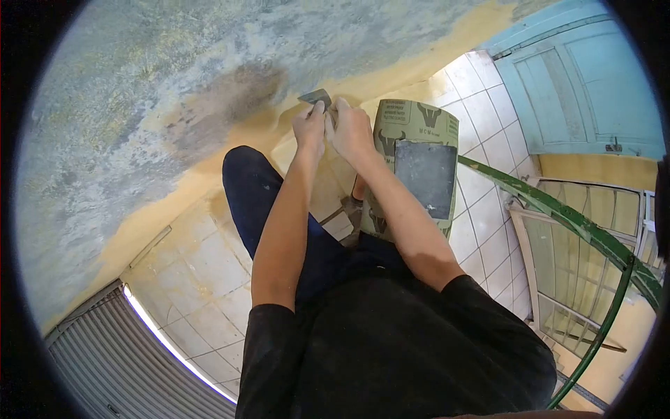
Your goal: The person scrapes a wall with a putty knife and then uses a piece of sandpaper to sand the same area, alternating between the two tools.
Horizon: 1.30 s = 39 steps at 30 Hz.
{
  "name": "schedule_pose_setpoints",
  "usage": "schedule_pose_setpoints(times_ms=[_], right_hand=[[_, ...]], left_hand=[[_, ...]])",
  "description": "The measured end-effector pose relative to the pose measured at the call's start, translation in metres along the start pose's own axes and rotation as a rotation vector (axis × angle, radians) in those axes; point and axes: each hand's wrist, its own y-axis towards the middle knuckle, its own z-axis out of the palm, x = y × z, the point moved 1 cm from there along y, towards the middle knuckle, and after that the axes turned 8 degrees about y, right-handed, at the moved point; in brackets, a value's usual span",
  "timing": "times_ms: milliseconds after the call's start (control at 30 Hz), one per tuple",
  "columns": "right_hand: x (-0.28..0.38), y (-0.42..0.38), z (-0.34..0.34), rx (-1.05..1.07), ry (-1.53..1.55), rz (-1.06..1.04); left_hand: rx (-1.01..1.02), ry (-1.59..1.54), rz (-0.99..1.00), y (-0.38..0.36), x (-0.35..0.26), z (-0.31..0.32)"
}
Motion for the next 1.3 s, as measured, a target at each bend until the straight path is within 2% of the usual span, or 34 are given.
schedule_pose_setpoints(times_ms=[133, 233, 433, 533, 633, 733, 833, 900, 1033, 1100, 1233, 1300], right_hand=[[0.004, -0.005, 0.0, 0.002, 0.021, 0.068], [-0.007, 0.001, 0.013, 0.011, -0.003, 0.026], [0.0, -0.006, 0.006, -0.025, 0.011, 0.036], [-0.004, 0.003, 0.006, 0.007, 0.02, 0.008], [-0.001, -0.005, 0.006, 0.006, 0.009, -0.006], [0.002, -0.002, 0.012, 0.013, 0.014, 0.048], [-0.005, 0.001, 0.014, 0.033, 0.044, 0.022], [0.001, -0.007, 0.008, 0.009, 0.037, 0.021], [-0.008, -0.005, 0.019, 0.005, -0.013, 0.024], [-0.01, -0.003, 0.021, 0.01, -0.005, 0.05], [0.002, -0.007, 0.008, -0.008, 0.035, 0.049], [0.0, 0.004, 0.014, -0.007, 0.017, 0.039]], left_hand=[[-0.096, 0.058, 0.017, -0.011, -0.016, 0.003], [0.032, 0.017, 0.005, 0.011, 0.01, -0.006], [-0.042, -0.012, 0.037, -0.002, -0.002, -0.004], [0.022, 0.078, 0.046, 0.019, 0.013, -0.007], [-0.075, -0.03, 0.068, 0.005, 0.008, -0.002], [-0.05, 0.032, 0.016, 0.001, 0.012, -0.007], [-0.039, 0.014, 0.071, 0.014, 0.014, -0.006], [-0.069, 0.081, -0.016, 0.007, 0.01, -0.006], [-0.011, 0.124, -0.015, 0.009, 0.025, -0.012], [-0.034, 0.111, 0.072, 0.024, 0.022, -0.01], [-0.09, 0.123, 0.044, 0.009, 0.005, -0.006], [-0.007, 0.18, 0.038, 0.014, 0.012, -0.007]])
